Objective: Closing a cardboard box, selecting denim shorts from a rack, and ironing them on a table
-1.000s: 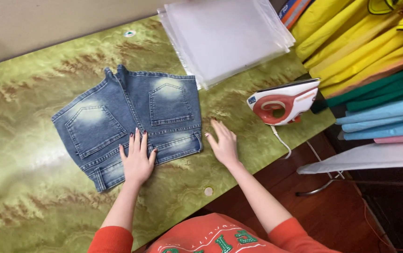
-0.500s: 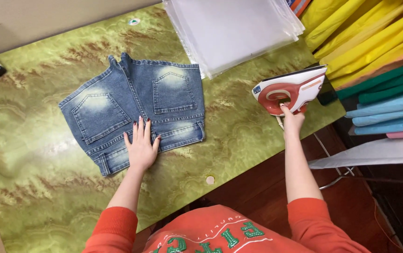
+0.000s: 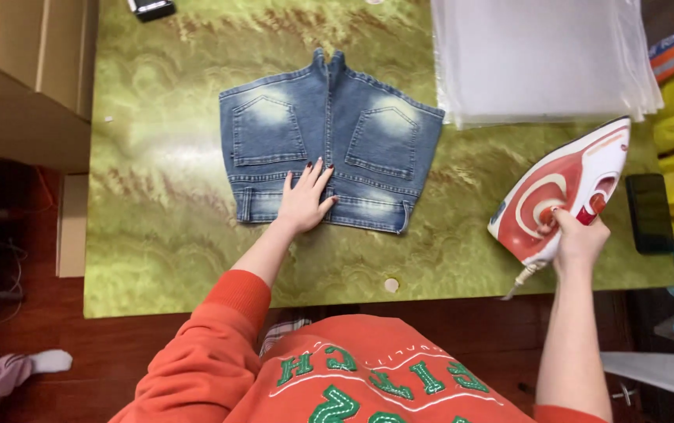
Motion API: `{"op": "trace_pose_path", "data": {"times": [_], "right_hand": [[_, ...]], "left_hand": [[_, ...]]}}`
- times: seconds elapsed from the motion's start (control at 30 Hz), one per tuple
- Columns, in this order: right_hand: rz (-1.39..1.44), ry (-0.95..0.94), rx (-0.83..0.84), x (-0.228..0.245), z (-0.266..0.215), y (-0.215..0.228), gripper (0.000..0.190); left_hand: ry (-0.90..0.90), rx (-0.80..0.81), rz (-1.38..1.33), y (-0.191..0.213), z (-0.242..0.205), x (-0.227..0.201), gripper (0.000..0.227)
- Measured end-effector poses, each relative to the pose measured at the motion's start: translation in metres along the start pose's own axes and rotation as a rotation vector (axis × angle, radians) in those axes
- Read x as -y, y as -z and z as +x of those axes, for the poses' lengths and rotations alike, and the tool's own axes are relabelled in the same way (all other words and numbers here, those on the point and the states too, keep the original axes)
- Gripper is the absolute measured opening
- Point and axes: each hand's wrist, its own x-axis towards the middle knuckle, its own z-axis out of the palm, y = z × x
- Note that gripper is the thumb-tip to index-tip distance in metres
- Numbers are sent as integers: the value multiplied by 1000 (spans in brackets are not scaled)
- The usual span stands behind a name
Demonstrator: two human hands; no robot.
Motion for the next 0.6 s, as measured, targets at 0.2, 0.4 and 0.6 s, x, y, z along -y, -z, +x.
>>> {"op": "trace_pose_path", "data": {"times": [0.2, 0.4, 0.6], "right_hand": [[-407, -97, 546, 57, -38, -31, 14], [-879, 47, 1051, 130, -108, -151, 23], [-1321, 314, 1461, 170, -185, -279, 65]], "left_hand": [[94, -68, 83, 25, -37, 54, 63], [155, -64, 173, 25, -49, 96, 58], [58, -88, 119, 37, -45, 121, 49]]}}
